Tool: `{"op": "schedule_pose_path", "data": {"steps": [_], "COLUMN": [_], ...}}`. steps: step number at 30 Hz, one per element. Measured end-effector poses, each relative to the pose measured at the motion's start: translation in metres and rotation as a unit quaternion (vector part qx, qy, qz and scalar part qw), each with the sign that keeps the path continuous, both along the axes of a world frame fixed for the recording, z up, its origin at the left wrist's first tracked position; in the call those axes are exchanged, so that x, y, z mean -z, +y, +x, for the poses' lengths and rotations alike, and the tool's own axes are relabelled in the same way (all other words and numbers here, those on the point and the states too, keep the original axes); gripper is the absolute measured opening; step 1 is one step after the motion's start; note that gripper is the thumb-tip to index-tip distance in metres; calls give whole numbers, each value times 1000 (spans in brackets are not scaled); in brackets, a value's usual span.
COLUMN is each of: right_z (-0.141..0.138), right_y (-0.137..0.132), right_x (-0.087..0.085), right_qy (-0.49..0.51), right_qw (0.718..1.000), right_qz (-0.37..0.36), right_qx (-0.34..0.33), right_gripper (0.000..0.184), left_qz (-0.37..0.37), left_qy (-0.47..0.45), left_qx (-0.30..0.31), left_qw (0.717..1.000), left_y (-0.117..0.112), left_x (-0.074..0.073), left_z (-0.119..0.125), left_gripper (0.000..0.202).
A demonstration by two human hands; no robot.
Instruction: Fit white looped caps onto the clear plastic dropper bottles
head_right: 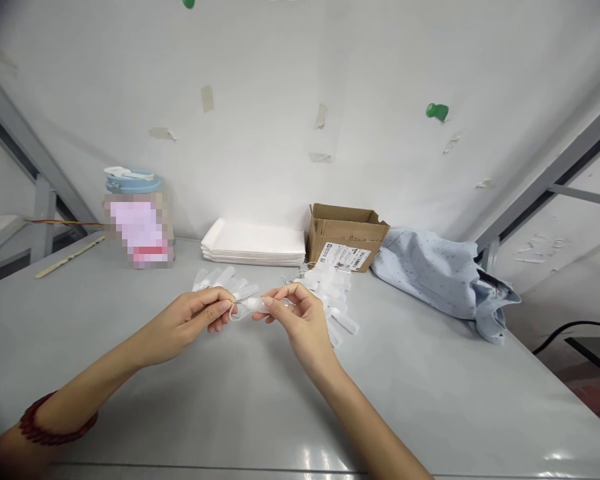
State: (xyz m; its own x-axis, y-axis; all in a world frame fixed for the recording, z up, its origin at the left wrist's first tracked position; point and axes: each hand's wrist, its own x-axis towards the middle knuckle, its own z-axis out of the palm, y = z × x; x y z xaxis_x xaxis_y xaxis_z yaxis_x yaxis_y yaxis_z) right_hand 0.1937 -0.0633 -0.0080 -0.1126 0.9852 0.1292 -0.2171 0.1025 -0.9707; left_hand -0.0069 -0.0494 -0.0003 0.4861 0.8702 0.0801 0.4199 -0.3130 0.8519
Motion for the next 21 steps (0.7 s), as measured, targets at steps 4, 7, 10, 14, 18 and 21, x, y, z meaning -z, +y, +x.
{"op": "schedule_pose_path", "data": {"steps": [4, 7, 10, 14, 18, 21], "right_z": [-1, 0, 0, -2, -4, -6], "right_y": [0, 0, -2, -3, -1, 0], "right_x": [0, 0, -1, 2, 9, 15], "right_qy": [-4, -12, -39, -89, -100, -94], "right_qw": [1000, 1000, 999, 995, 993, 993], "right_qz": [-2, -3, 6, 43, 60, 65], "right_qx": [-3, -3, 6, 24, 29, 36], "right_gripper": [22, 21, 21, 19, 18, 18], "left_qz": [2, 1, 16, 77, 102, 102], "left_qy": [4, 6, 18, 69, 81, 67], "left_qx": [-1, 1, 2, -13, -17, -12], "left_qw": [1000, 1000, 1000, 995, 991, 992], "left_y": [-1, -1, -1, 0, -1, -2], "left_x": [1, 1, 1, 4, 9, 12], "left_z": [-1, -1, -1, 0, 2, 4], "left_gripper": [33, 34, 33, 31, 30, 29]}}
